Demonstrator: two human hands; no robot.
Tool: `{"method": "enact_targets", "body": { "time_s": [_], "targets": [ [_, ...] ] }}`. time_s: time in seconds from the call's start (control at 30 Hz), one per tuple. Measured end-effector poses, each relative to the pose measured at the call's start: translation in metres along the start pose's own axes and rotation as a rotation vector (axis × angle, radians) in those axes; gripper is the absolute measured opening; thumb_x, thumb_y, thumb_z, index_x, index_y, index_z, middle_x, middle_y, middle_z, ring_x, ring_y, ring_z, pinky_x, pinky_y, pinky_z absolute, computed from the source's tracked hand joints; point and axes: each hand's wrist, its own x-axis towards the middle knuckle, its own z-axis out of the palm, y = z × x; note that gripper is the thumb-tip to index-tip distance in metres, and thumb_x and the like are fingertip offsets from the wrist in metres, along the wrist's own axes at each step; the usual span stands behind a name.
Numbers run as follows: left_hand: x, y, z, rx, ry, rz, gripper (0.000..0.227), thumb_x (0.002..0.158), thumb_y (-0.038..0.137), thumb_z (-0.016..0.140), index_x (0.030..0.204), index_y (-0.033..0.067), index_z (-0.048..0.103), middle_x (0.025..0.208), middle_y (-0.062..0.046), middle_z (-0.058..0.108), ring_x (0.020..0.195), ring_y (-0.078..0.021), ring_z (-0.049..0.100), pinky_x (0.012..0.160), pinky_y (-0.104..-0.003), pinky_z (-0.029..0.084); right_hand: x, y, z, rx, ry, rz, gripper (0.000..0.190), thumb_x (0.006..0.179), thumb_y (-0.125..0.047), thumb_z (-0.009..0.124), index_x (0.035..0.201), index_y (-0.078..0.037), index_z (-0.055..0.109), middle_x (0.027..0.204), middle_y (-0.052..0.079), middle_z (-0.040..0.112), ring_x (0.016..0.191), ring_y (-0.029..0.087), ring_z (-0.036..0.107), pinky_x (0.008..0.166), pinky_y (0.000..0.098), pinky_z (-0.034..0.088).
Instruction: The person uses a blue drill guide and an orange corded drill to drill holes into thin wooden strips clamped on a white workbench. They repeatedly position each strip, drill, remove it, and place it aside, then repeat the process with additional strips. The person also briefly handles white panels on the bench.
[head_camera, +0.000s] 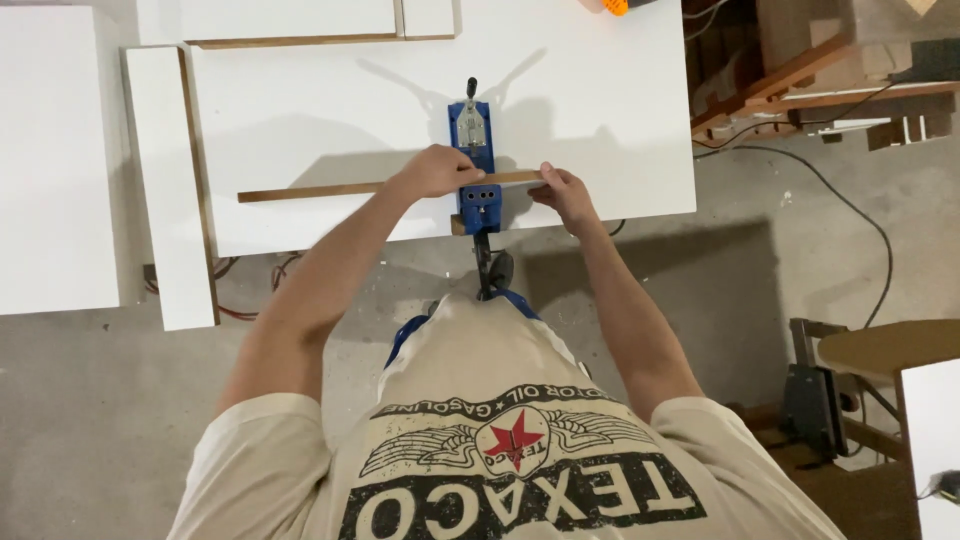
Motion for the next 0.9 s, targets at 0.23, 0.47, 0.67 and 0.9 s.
{"method": "enact_targets", "body": {
  "time_s": [0.23, 0.47, 0.67, 0.9],
  "targets": [
    [-0.002, 0.002, -0.015, 0.051, -0.018, -0.018, 0.056, 0.092, 0.071, 0.058, 0.103, 0.0217, 0.082, 0.094, -0.007, 0.077, 0.095, -0.0337, 0.073, 0.083, -0.046, 0.058, -0.020, -0.024, 0.059, 0.017, -0.040, 0.036, 0.089, 0.099, -0.056, 0.073, 0.135, 0.021, 0.046, 0.128, 0.048, 0.050, 0.116, 0.057, 0.060, 0.100, 0.0606, 0.051],
    [-0.022, 0.011, -0.031, -0.087, -0.111, -0.088, 0.050, 0.093, 0.057, 0.066, 0.114, 0.0141, 0.080, 0.120, -0.014, 0.074, 0.119, -0.0398, 0.064, 0.102, -0.051, 0.051, -0.011, -0.020, 0.069, -0.062, -0.064, 0.065, 0.086, 0.098, -0.058, 0.076, 0.133, 0.017, 0.051, 0.123, 0.041, 0.056, 0.116, 0.054, 0.062, 0.102, 0.0602, 0.051],
    [-0.034, 0.036, -0.040, -0.127, -0.134, -0.040, 0.046, 0.097, 0.052, 0.062, 0.120, 0.0155, 0.078, 0.121, -0.012, 0.074, 0.121, -0.0410, 0.063, 0.102, -0.052, 0.050, -0.014, -0.013, 0.067, -0.017, -0.019, 0.062, 0.085, 0.101, -0.058, 0.069, 0.132, 0.018, 0.049, 0.123, 0.041, 0.054, 0.117, 0.057, 0.060, 0.101, 0.0623, 0.051],
    [-0.003, 0.017, -0.019, -0.117, -0.142, -0.014, 0.050, 0.097, 0.055, 0.062, 0.122, 0.0147, 0.077, 0.125, -0.013, 0.072, 0.123, -0.0416, 0.061, 0.102, -0.051, 0.050, -0.027, -0.026, 0.073, 0.007, 0.027, 0.021, 0.078, 0.104, -0.057, 0.063, 0.129, 0.015, 0.048, 0.122, 0.039, 0.051, 0.115, 0.059, 0.059, 0.099, 0.0647, 0.051]
  ]
}}
